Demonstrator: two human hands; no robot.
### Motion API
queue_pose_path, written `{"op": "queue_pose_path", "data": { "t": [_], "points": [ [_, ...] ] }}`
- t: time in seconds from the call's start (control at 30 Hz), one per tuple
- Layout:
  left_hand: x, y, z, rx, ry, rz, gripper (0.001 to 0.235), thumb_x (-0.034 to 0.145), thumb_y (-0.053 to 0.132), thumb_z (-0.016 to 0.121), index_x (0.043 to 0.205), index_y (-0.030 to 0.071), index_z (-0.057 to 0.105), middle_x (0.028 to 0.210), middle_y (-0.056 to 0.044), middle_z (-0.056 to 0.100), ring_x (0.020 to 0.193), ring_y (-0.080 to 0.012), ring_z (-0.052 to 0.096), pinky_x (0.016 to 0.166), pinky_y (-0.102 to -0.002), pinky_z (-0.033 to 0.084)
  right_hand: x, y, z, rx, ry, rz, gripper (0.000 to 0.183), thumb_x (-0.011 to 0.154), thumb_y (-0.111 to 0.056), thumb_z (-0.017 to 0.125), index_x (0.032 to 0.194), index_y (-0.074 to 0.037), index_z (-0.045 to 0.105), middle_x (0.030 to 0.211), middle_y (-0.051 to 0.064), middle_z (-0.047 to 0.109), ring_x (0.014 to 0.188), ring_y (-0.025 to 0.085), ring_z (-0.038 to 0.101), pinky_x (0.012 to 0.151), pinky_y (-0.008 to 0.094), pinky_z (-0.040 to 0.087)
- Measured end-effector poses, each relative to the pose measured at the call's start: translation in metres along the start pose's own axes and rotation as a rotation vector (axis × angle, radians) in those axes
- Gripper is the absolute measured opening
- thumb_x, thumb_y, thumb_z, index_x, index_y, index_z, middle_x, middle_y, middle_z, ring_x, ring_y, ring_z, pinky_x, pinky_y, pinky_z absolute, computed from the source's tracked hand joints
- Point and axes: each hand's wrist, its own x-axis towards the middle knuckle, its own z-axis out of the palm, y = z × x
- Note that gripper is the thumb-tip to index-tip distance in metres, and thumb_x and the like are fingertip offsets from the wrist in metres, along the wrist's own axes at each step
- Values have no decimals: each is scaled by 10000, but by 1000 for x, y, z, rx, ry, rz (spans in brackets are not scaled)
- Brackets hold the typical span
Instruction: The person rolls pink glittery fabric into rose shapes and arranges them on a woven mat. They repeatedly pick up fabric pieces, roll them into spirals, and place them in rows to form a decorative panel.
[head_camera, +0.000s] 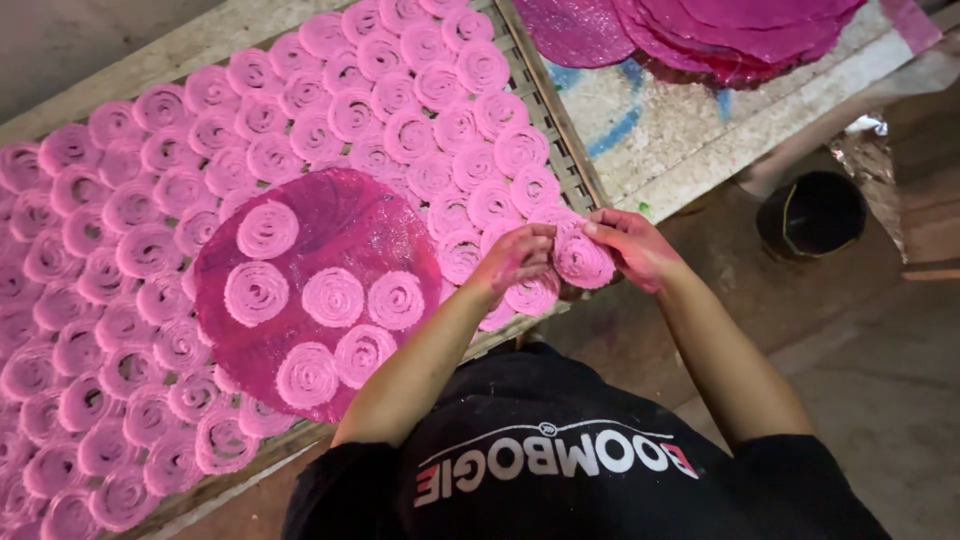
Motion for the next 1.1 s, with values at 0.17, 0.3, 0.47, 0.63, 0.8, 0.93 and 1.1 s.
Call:
{"op": "queue_pose_path", "data": {
  "t": [0.17, 0.3, 0.47, 0.63, 0.8, 0.93, 1.1],
  "points": [
    [2, -11, 9, -24, -29, 123, 273, 980, 136, 664, 1237, 49, 636, 988, -9, 645, 857, -87, 608, 753, -235, 510, -14, 2, 2, -107, 67, -139, 152, 1016, -146, 654, 1114, -34, 684, 913, -10, 664, 756, 54, 582, 653, 218, 457],
    [-1, -13, 13, -179, -20, -67, 266, 981, 204, 621, 1217, 81, 620, 906, 31, 622, 782, -75, 603, 722, -236, 541, -24, 0, 3, -205, 136, -189, 164, 990, -165, 659, 1108, -56, 694, 890, -43, 659, 717, 21, 552, 611, 192, 423],
    [-1, -15, 18, 4, 16, -7, 290, 953, 148, 706, 1209, 73, 592, 896, 5, 640, 755, -92, 613, 668, -251, 503, -31, 2, 6, -191, 130, -225, 152, 1014, -194, 658, 1080, -58, 676, 852, -37, 638, 686, 37, 542, 585, 214, 424],
    [0, -21, 14, -140, 105, -53, 263, 1003, 187, 670, 1190, 12, 608, 881, -43, 657, 733, -132, 632, 676, -263, 532, -28, 17, -1, -167, 218, -235, 165, 1004, -205, 658, 1087, -63, 664, 853, -41, 642, 697, 39, 559, 600, 211, 439],
    [0, -42, 8, 24, 71, 19, 328, 933, 144, 725, 1216, 21, 617, 928, -55, 679, 797, -128, 660, 740, -283, 570, -9, 50, -19, -235, 267, -157, 208, 1011, -178, 643, 1165, -41, 673, 807, -31, 618, 658, 56, 540, 580, 216, 434],
    [2, -58, 4, 539, 199, 318, 331, 870, 96, 741, 1179, 16, 651, 964, -71, 709, 850, -129, 680, 794, -284, 581, -3, 73, -25, -343, 156, -306, 312, 977, -56, 630, 1288, -32, 610, 851, -31, 607, 729, 46, 568, 638, 211, 480],
    [2, -58, 2, 499, 198, 332, 298, 921, 75, 645, 1212, 18, 665, 940, -77, 726, 841, -131, 685, 787, -276, 573, -4, 75, -19, -438, 204, -369, 354, 961, 13, 632, 1310, -26, 583, 962, -6, 658, 832, 52, 609, 707, 231, 513]
  ]
}}
